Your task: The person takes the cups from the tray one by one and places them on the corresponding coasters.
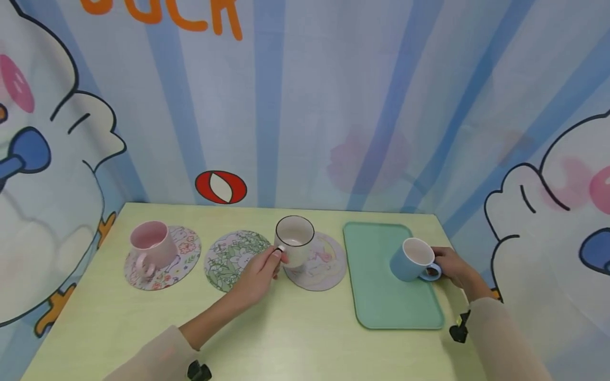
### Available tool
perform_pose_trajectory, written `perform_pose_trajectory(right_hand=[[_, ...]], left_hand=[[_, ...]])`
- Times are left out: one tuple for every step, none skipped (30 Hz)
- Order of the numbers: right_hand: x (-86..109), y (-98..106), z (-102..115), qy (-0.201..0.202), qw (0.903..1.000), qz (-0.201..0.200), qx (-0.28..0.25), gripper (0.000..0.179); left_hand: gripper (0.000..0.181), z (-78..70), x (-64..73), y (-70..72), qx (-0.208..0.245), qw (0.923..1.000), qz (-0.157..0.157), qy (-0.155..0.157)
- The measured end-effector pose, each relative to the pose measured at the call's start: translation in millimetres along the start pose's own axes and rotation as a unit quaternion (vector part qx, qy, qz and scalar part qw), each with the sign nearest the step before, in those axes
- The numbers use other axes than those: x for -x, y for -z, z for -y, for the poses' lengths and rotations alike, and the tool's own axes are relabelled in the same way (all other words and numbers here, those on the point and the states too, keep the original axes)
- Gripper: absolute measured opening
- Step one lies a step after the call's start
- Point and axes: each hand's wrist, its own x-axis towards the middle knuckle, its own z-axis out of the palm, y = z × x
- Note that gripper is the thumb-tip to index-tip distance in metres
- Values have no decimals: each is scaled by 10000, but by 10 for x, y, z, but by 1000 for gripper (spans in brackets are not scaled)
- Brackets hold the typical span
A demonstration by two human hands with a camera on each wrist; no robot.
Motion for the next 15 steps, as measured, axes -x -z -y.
perform_pose_trajectory(right_hand=[[8, -1, 2, -1, 10000, 10, -22, 46], [15, -3, 5, 14, 10000, 31, -45, 46], [19, 0, 6, 19, 10000, 32, -69, 46], [23, 2, 8, 22, 9999, 37, -94, 45], [25, 3, 10, 23, 9999, 41, -99, 44], [26, 3, 11, 2, 9999, 34, -106, 42], [24, 3, 10, -9, 9999, 32, -96, 41], [21, 3, 7, -12, 10000, 43, -90, 41], [19, 1, 6, -30, 9999, 38, -90, 41], [17, -2, 4, -38, 9999, 37, -92, 42], [15, -5, 2, -42, 9999, 40, -92, 42], [13, -7, 1, -45, 9999, 36, -96, 43], [11, -8, -1, -28, 9999, 47, -96, 44], [10, -9, -2, -27, 9999, 52, -113, 44], [11, -9, -1, -29, 9999, 50, -120, 44]], left_hand=[[31, -1, 10, 28, 9, 10000, -21, -3], [31, -3, 20, 54, 6, 10000, -29, 10], [31, 1, 25, 77, 21, 10000, -32, 32], [31, 4, 32, 100, -5, 10000, -45, 69], [31, 5, 42, 123, -14, 9999, -56, 114], [32, 4, 50, 145, 1, 9999, -56, 129], [32, 8, 57, 167, -16, 9999, -64, 155], [33, 10, 66, 188, -70, 9998, -90, 185], [33, 12, 73, 211, -74, 9997, -108, 192], [33, 12, 79, 234, -68, 9997, -130, 195], [33, 13, 82, 257, -72, 9997, -152, 183], [33, 11, 84, 280, -54, 9997, -160, 159], [33, 10, 88, 305, -61, 9997, -179, 167], [33, 11, 93, 330, -89, 9996, -192, 167], [33, 10, 95, 353, -64, 9996, -210, 166]])
